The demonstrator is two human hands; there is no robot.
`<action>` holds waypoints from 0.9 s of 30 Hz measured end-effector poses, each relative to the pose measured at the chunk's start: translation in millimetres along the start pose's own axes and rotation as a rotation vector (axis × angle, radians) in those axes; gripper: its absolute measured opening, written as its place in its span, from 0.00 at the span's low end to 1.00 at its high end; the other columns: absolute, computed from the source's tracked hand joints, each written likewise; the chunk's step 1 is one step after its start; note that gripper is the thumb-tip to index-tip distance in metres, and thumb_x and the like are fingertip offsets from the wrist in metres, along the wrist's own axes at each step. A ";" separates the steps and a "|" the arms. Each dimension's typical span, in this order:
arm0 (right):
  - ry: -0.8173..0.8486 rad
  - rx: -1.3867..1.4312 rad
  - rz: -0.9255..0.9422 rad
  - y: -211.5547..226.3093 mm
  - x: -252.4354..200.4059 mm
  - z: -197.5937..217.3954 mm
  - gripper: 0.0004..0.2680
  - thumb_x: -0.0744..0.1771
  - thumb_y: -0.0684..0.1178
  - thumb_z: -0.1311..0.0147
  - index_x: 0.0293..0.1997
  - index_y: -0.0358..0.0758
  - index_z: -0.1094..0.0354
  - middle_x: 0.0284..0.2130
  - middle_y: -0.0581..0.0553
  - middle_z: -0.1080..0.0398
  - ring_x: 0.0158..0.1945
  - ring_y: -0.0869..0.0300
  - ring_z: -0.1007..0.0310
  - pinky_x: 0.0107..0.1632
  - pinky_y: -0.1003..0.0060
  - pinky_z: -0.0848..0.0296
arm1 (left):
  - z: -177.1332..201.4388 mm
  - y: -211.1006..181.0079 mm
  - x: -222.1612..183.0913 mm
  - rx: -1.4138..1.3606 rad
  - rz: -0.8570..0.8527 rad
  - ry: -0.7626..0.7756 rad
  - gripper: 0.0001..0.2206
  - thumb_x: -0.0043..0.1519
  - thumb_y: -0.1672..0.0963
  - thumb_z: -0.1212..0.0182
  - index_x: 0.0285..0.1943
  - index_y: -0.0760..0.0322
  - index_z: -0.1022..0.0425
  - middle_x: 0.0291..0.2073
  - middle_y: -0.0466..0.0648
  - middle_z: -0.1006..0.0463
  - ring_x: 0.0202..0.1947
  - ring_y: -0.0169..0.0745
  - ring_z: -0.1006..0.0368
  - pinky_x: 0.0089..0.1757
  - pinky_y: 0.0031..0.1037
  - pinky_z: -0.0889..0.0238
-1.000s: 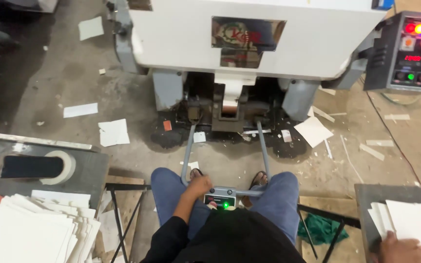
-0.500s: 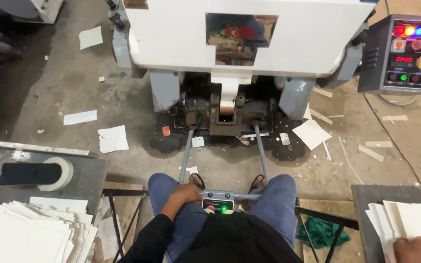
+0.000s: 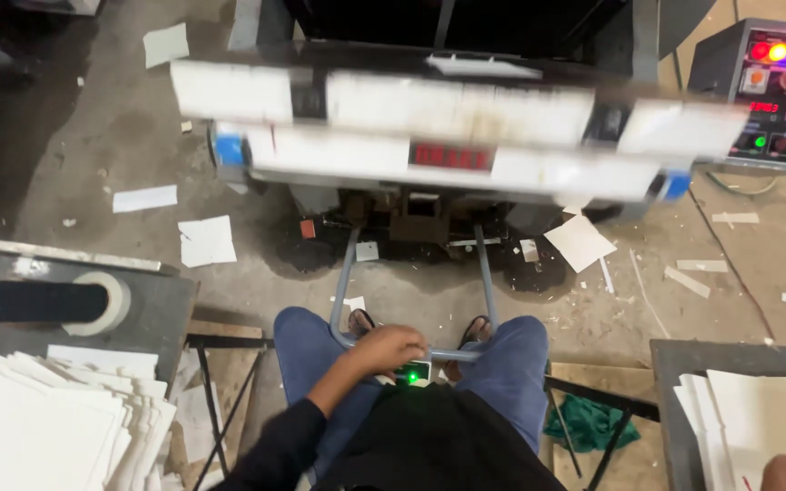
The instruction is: Using a paper press or die-cutting machine to process white paper sheets in an industrial setting.
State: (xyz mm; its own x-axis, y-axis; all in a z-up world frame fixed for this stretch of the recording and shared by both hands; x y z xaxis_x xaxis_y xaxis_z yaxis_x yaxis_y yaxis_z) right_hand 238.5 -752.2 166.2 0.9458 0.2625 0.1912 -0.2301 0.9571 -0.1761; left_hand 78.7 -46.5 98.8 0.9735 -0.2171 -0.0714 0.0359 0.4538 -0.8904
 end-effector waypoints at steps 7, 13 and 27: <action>-0.575 0.691 -0.117 211.7 100.2 54.4 0.16 0.71 0.30 0.60 0.67 0.28 0.31 0.59 0.33 0.25 0.62 0.49 0.25 0.64 0.60 0.30 | 48.5 -95.9 122.0 0.103 -0.347 -0.084 0.16 0.66 0.49 0.40 0.31 0.63 0.26 0.29 0.51 0.24 0.31 0.49 0.26 0.37 0.38 0.34; -0.429 0.594 0.229 439.6 172.9 65.2 0.11 0.67 0.37 0.50 0.54 0.36 0.27 0.50 0.36 0.25 0.52 0.42 0.26 0.56 0.51 0.28 | 32.6 -62.4 151.5 0.559 -0.144 -0.299 0.26 0.62 0.44 0.41 0.61 0.64 0.32 0.58 0.56 0.29 0.63 0.57 0.38 0.60 0.49 0.46; -0.071 0.858 0.744 509.4 240.3 40.6 0.10 0.66 0.37 0.46 0.50 0.39 0.22 0.50 0.41 0.23 0.59 0.45 0.27 0.63 0.55 0.30 | 155.5 -81.2 -230.7 1.112 0.171 -0.868 0.12 0.60 0.59 0.41 0.53 0.60 0.22 0.43 0.50 0.19 0.45 0.53 0.25 0.48 0.44 0.36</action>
State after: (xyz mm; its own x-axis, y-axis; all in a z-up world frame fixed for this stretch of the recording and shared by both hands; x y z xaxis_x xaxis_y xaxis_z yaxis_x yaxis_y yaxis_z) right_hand 339.3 -196.6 161.6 0.4998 0.7811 0.3742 -0.8358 0.3217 0.4449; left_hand -113.8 101.1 257.5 0.7965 0.3150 0.5161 -0.3343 0.9407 -0.0583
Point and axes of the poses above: each hand's wrist, its own x-axis towards the middle knuckle, its own z-axis out of the back of the hand, y = z × x, the point moved 6 cm from there along x, towards the middle knuckle
